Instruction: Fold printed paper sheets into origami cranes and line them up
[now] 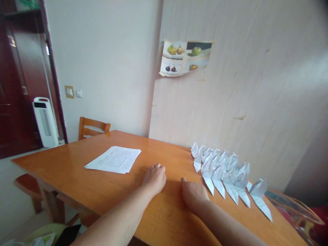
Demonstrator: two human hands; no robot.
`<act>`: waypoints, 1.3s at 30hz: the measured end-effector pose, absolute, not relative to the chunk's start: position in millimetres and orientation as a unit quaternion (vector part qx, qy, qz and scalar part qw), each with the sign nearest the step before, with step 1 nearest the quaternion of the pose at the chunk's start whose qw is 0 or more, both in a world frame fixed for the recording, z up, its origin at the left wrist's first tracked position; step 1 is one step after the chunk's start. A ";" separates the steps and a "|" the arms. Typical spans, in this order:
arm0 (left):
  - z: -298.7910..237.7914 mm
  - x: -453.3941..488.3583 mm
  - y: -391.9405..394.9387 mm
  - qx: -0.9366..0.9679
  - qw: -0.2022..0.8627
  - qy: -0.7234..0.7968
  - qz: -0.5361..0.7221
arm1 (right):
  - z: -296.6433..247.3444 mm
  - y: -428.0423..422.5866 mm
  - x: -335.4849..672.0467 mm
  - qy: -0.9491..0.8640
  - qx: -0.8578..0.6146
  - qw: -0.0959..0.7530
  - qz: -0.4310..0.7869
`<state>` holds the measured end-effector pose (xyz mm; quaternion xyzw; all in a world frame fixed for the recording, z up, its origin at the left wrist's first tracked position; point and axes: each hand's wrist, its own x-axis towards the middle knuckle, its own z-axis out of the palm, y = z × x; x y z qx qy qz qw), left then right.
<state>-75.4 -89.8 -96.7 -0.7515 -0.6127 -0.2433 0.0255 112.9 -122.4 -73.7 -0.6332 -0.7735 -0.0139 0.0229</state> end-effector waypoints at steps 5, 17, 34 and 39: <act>-98.1 -79.1 -88.2 -0.750 0.006 -0.606 -0.265 | -79.6 -120.5 108.8 -0.773 -0.629 0.079 -0.019; -100.4 -92.1 -75.3 -0.750 -0.093 -0.572 -0.320 | -80.6 -118.7 126.9 -0.805 -0.574 0.143 0.045; -95.4 -108.2 -74.2 -0.636 -0.090 -0.654 -0.400 | -112.2 -90.6 150.2 -0.831 -0.513 0.163 0.142; -85.5 -120.9 -77.5 -0.574 -0.035 -0.718 -0.393 | -117.3 -82.7 154.3 -0.843 -0.492 0.154 0.154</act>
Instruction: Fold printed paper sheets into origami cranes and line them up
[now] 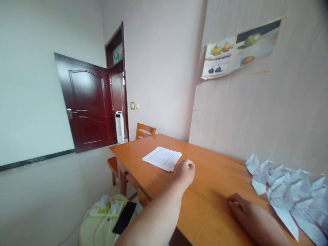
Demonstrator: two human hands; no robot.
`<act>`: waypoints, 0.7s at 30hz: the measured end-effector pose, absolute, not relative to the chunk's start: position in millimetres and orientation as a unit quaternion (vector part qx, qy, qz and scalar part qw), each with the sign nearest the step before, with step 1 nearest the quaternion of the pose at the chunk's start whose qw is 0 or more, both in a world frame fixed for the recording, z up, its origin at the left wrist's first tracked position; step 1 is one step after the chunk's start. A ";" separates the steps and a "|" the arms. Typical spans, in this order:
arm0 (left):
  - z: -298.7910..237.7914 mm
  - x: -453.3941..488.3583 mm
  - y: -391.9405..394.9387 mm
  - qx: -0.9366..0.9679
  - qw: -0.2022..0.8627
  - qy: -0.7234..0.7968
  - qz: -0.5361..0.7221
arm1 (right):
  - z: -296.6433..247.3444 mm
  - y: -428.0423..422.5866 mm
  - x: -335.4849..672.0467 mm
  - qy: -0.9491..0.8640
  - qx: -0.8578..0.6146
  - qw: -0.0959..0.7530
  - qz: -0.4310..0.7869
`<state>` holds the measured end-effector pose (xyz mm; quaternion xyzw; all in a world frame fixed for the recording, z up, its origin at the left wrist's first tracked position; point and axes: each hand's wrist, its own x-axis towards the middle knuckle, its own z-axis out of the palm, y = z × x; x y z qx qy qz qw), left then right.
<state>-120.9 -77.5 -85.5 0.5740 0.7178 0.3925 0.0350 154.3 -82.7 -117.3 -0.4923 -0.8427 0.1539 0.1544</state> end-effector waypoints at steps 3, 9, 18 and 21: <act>-76.4 -136.8 -82.7 0.538 -0.004 0.757 0.371 | -120.0 -79.2 155.2 -0.848 -0.482 0.160 0.150; -67.1 -186.4 -98.5 0.474 -0.070 0.825 0.300 | -125.5 -74.8 155.8 -0.855 -0.467 0.169 0.151; -82.3 -222.2 -109.6 0.415 -0.063 0.884 0.206 | -131.0 -67.1 157.2 -0.854 -0.457 0.174 0.178; -84.1 -223.3 -108.1 0.418 -0.057 0.888 0.185 | -126.4 -70.2 157.6 -0.851 -0.459 0.181 0.180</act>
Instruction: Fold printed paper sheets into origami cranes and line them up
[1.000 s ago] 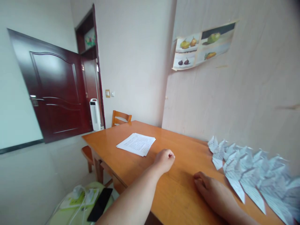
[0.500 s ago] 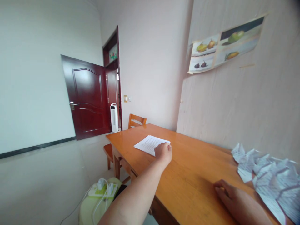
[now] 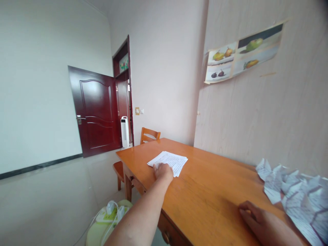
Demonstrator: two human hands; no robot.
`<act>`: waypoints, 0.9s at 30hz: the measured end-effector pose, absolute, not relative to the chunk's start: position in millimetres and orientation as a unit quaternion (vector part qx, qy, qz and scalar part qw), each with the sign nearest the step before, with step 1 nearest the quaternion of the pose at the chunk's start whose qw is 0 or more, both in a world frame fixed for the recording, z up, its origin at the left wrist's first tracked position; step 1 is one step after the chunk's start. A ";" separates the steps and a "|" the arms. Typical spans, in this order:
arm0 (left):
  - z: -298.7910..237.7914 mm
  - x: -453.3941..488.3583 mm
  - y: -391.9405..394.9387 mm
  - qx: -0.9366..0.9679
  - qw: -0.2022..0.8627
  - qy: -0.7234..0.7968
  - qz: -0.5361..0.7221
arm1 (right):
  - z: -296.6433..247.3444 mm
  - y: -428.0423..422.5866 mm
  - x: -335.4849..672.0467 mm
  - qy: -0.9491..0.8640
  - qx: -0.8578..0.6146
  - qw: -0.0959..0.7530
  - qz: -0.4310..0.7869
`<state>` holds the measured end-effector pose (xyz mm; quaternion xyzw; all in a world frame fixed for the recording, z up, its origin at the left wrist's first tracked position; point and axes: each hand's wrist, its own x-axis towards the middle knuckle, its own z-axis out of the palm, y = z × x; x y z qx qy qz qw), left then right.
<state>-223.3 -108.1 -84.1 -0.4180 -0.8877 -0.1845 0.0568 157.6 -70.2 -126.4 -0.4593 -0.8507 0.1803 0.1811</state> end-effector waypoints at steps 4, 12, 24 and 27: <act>-83.4 -224.9 -105.9 -0.419 0.050 -0.892 -0.162 | -119.0 -77.6 156.5 -0.844 -0.466 0.199 0.178; -83.8 -227.3 -102.7 -0.416 0.036 -0.898 -0.137 | -111.8 -85.8 153.1 -0.835 -0.481 0.209 0.165; -87.3 -234.1 -102.2 -0.417 0.001 -0.895 -0.156 | -105.2 -91.6 150.8 -0.831 -0.489 0.210 0.162; -86.9 -234.8 -103.7 -0.418 0.003 -0.892 -0.173 | -104.2 -93.7 150.3 -0.830 -0.489 0.215 0.161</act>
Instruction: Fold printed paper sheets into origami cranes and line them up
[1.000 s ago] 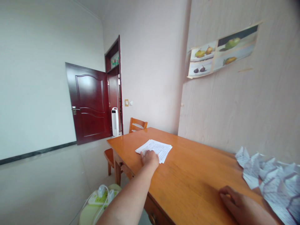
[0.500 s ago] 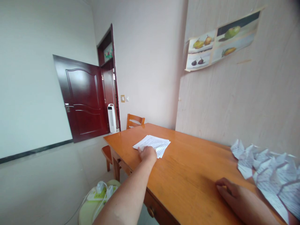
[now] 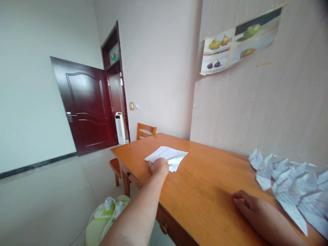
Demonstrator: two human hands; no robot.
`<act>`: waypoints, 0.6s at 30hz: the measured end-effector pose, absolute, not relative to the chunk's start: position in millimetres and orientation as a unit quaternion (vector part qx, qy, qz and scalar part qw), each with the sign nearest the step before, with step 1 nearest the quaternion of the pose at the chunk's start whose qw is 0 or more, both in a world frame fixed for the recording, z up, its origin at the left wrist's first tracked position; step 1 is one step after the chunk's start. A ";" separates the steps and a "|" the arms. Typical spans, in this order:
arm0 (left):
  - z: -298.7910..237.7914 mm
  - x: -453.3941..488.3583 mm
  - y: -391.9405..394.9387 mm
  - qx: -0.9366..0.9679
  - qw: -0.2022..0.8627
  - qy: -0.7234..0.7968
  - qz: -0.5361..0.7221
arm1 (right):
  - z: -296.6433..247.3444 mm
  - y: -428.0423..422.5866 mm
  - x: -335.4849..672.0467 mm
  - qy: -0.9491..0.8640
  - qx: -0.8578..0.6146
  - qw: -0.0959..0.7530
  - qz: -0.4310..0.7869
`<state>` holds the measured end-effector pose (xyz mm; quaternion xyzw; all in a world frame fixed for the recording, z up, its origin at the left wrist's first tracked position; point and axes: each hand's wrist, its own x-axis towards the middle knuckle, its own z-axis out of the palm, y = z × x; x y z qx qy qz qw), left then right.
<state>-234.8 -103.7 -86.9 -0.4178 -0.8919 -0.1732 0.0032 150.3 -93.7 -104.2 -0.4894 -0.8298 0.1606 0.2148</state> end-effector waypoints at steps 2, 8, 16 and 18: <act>-85.6 -234.0 -105.5 -0.415 0.010 -0.890 -0.187 | -104.7 -92.9 150.6 -0.831 -0.486 0.213 0.166; -77.7 -227.0 -114.3 -0.407 0.052 -0.881 -0.236 | -110.4 -86.5 153.1 -0.837 -0.483 0.187 0.176; -60.2 -209.7 -133.9 -0.462 0.118 -0.825 -0.303 | -107.1 -91.6 149.6 -0.839 -0.494 0.176 0.143; -55.7 -201.9 -139.0 -0.482 0.124 -0.811 -0.309 | -105.9 -92.8 148.3 -0.840 -0.495 0.177 0.134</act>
